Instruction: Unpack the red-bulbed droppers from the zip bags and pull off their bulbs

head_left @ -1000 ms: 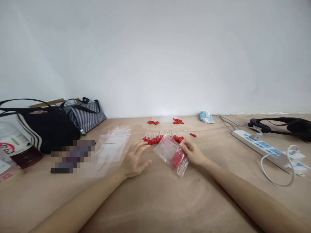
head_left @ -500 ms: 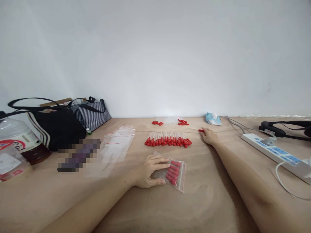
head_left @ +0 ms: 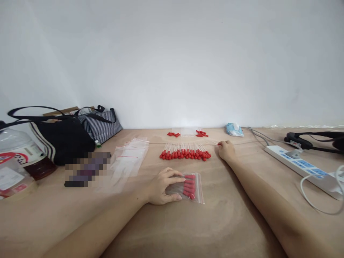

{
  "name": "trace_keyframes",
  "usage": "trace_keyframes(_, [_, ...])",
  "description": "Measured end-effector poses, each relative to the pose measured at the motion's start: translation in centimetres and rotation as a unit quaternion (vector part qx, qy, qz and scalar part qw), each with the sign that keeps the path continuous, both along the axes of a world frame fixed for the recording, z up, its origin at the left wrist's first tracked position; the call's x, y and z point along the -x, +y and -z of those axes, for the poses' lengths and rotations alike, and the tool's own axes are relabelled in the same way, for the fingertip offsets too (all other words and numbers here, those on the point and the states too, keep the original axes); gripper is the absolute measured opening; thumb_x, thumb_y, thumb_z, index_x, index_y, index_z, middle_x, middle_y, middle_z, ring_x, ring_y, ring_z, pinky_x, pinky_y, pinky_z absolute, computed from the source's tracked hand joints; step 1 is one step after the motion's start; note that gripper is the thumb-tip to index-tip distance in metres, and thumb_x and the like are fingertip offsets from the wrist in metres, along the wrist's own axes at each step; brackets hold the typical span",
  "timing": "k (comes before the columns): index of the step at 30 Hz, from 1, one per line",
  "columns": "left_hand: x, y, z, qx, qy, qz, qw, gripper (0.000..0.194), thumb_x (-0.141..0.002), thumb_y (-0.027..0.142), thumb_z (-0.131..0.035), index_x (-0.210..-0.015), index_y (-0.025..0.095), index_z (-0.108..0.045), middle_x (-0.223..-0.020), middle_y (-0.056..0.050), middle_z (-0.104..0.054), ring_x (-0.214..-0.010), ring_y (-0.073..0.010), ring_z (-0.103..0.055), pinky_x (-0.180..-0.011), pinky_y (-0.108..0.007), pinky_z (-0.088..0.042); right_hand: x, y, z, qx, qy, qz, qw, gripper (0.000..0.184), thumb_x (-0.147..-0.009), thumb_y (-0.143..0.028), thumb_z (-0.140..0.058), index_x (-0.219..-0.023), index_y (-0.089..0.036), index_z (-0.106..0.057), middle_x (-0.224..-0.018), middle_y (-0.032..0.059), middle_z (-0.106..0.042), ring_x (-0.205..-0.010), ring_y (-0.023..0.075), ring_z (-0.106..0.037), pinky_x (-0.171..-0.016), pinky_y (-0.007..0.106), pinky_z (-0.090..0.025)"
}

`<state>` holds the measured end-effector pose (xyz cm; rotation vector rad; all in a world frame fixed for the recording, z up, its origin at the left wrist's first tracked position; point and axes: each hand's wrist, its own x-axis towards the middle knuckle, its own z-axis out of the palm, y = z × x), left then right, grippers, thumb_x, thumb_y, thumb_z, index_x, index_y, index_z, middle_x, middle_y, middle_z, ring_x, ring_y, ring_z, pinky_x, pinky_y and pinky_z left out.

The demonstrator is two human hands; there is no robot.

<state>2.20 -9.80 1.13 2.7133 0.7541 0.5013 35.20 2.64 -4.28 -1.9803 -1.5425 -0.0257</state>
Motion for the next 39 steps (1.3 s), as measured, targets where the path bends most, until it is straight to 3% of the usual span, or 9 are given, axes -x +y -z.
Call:
trace_keyframes(8, [0.1, 0.1, 0.2, -0.002, -0.008, 0.003, 1.000, 0.046, -0.072, 0.043, -0.058, -0.115, 0.026, -0.052, -0.115, -0.008, -0.051, -0.102, -0.0231, -0.046, -0.089, -0.041, -0.037, 2.9, -3.8, 0.2, 0.023, 0.106, -0.026, 0.994, 0.029, -0.074, -0.037, -0.046, -0.078, -0.018, -0.068, -0.069, 0.0052, -0.066, -0.060, 0.0172, -0.058, -0.052, 0.025, -0.039])
trace_keyframes(15, [0.4, 0.2, 0.4, -0.023, -0.015, -0.010, 1.000, 0.050, -0.073, 0.050, -0.053, -0.116, 0.026, -0.049, -0.115, -0.008, -0.050, -0.103, -0.0253, -0.043, -0.089, -0.044, -0.034, 3.1, -5.5, -0.4, 0.013, 0.150, -0.068, 0.986, 0.044, -0.078, -0.043, -0.035, -0.055, -0.017, -0.063, -0.050, 0.0029, -0.059, -0.047, 0.0149, -0.053, -0.047, 0.024, -0.034])
trace_keyframes(22, [0.3, 0.1, 0.4, -0.022, -0.017, -0.002, 1.000, 0.046, -0.074, 0.046, -0.054, -0.115, 0.024, -0.049, -0.117, -0.008, -0.048, -0.109, -0.0248, -0.041, -0.094, -0.044, -0.030, 2.6, -5.6, -0.1, -0.026, 0.180, -0.081, 0.980, 0.033, -0.075, -0.037, -0.040, -0.076, -0.014, -0.064, -0.067, 0.0055, -0.064, -0.061, 0.0163, -0.057, -0.054, 0.024, -0.039])
trace_keyframes(26, [0.3, 0.0, 0.3, -0.020, -0.026, -0.013, 0.999, 0.043, -0.075, 0.043, -0.053, -0.114, 0.024, -0.050, -0.117, -0.008, -0.049, -0.110, -0.0248, -0.042, -0.095, -0.044, -0.031, 3.4, -6.5, -0.8, -0.070, 0.189, -0.062, 0.978, 0.034, -0.075, -0.038, -0.042, -0.090, -0.013, -0.060, -0.077, 0.0078, -0.063, -0.061, 0.0152, -0.053, -0.054, 0.025, -0.038])
trace_keyframes(28, [0.3, -0.1, 0.3, -0.011, -0.029, -0.019, 0.999, 0.041, -0.077, 0.040, -0.051, -0.115, 0.023, -0.050, -0.117, -0.009, -0.048, -0.110, -0.0241, -0.043, -0.095, -0.042, -0.033, 4.2, -7.8, -1.2, -0.084, 0.195, -0.095, 0.973, 0.031, -0.075, -0.040, -0.044, -0.084, -0.015, -0.059, -0.070, 0.0043, -0.061, -0.055, 0.0130, -0.049, -0.052, 0.024, -0.037])
trace_keyframes(29, [0.3, 0.0, 0.3, -0.004, -0.035, -0.024, 0.999, 0.040, -0.078, 0.038, -0.050, -0.115, 0.022, -0.050, -0.118, -0.009, -0.048, -0.109, -0.0234, -0.044, -0.094, -0.041, -0.035, 4.8, -8.7, -1.5, -0.083, 0.204, -0.149, 0.964, 0.029, -0.075, -0.042, -0.045, -0.076, -0.016, -0.059, -0.065, 0.0023, -0.059, -0.053, 0.0118, -0.047, -0.050, 0.023, -0.036])
trace_keyframes(31, [0.2, 0.0, 0.4, 0.008, -0.054, -0.035, 0.998, 0.038, -0.080, 0.036, -0.048, -0.115, 0.022, -0.049, -0.117, -0.008, -0.048, -0.107, -0.0217, -0.047, -0.092, -0.038, -0.038, 5.9, -10.5, -1.8, -0.041, 0.203, -0.252, 0.945, 0.031, -0.074, -0.044, -0.048, -0.059, -0.017, -0.054, -0.052, -0.0014, -0.051, -0.048, 0.0103, -0.043, -0.047, 0.022, -0.033])
trace_keyframes(33, [-0.2, 0.0, 0.4, 0.016, -0.072, -0.038, 0.997, 0.036, -0.081, 0.036, -0.047, -0.114, 0.022, -0.050, -0.116, -0.007, -0.049, -0.105, -0.0204, -0.049, -0.090, -0.036, -0.040, 6.9, -12.2, -2.1, -0.005, 0.159, -0.308, 0.938, 0.036, -0.075, -0.043, -0.049, -0.050, -0.018, -0.050, -0.046, -0.0034, -0.048, -0.045, 0.0089, -0.041, -0.048, 0.022, -0.031])
trace_keyframes(39, [-1.7, -0.4, 0.3, 0.032, -0.030, -0.046, 0.998, 0.049, -0.074, 0.039, -0.057, -0.120, 0.026, -0.045, -0.124, -0.006, -0.045, -0.110, -0.0231, -0.047, -0.092, -0.039, -0.039, 8.7, -14.0, -2.5, 0.039, 0.075, -0.340, 0.937, 0.039, -0.081, -0.040, -0.042, -0.049, -0.018, -0.051, -0.051, -0.0036, -0.054, -0.051, 0.0100, -0.045, -0.058, 0.025, -0.031])
